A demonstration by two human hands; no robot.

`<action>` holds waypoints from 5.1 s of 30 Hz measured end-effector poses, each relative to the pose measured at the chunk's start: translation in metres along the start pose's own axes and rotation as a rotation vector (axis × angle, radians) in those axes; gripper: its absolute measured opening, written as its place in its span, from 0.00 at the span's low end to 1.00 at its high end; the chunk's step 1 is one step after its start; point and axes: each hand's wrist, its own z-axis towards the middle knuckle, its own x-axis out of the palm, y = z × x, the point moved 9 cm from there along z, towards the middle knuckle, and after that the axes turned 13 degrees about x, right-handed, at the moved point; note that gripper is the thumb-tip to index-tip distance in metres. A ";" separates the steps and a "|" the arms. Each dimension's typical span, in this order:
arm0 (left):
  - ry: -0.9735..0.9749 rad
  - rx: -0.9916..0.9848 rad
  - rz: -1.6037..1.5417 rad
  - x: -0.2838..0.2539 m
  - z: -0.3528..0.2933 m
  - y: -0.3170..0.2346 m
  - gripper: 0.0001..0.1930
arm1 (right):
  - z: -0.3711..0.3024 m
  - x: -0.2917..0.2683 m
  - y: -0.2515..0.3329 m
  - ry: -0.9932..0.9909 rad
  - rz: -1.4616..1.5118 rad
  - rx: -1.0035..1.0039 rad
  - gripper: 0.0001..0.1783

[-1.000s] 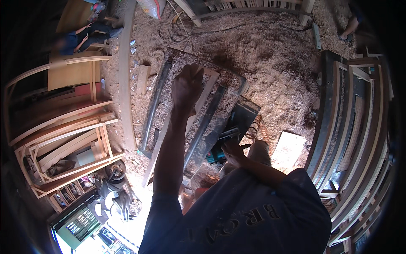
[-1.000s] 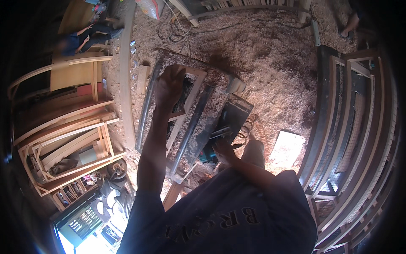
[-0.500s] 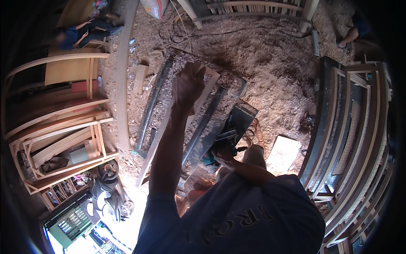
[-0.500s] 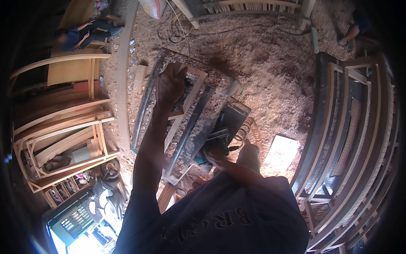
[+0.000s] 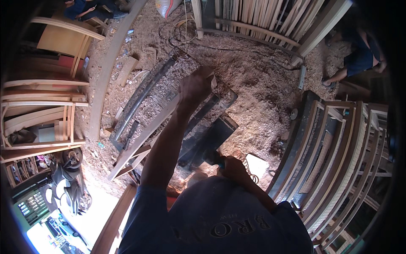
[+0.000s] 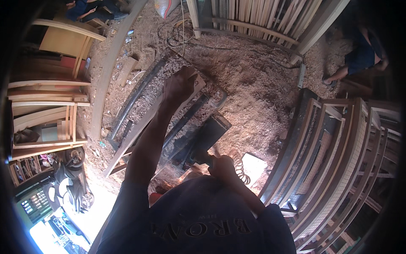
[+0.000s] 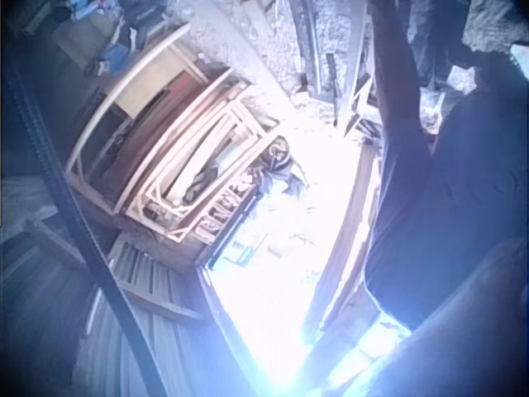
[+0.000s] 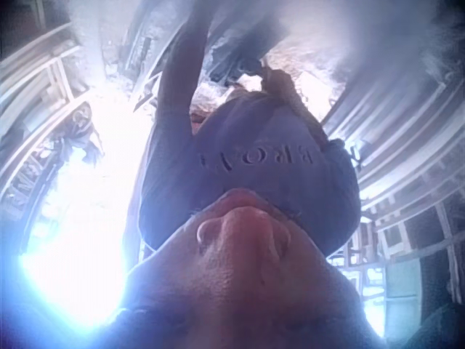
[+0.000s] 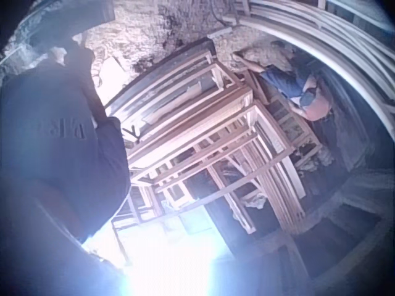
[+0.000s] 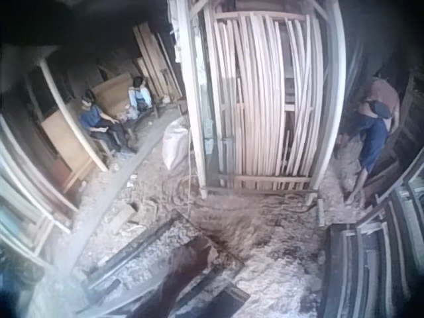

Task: The person assembles a wooden frame by attaching vertical supports to a horizontal piece using a nail gun. They then place a curved wooden panel on top of the assembled frame and adjust its position.

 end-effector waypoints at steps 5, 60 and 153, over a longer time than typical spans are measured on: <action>-0.086 0.135 0.041 0.001 0.001 -0.001 0.09 | -0.014 -0.138 -0.019 -0.019 0.233 0.190 0.20; -0.048 -0.079 0.256 -0.040 -0.109 0.065 0.16 | -0.041 -0.257 -0.005 -0.474 0.503 0.070 0.17; -1.320 -0.044 -0.234 -0.161 -0.606 0.269 0.16 | -0.153 0.116 0.561 0.192 -0.382 -0.267 0.14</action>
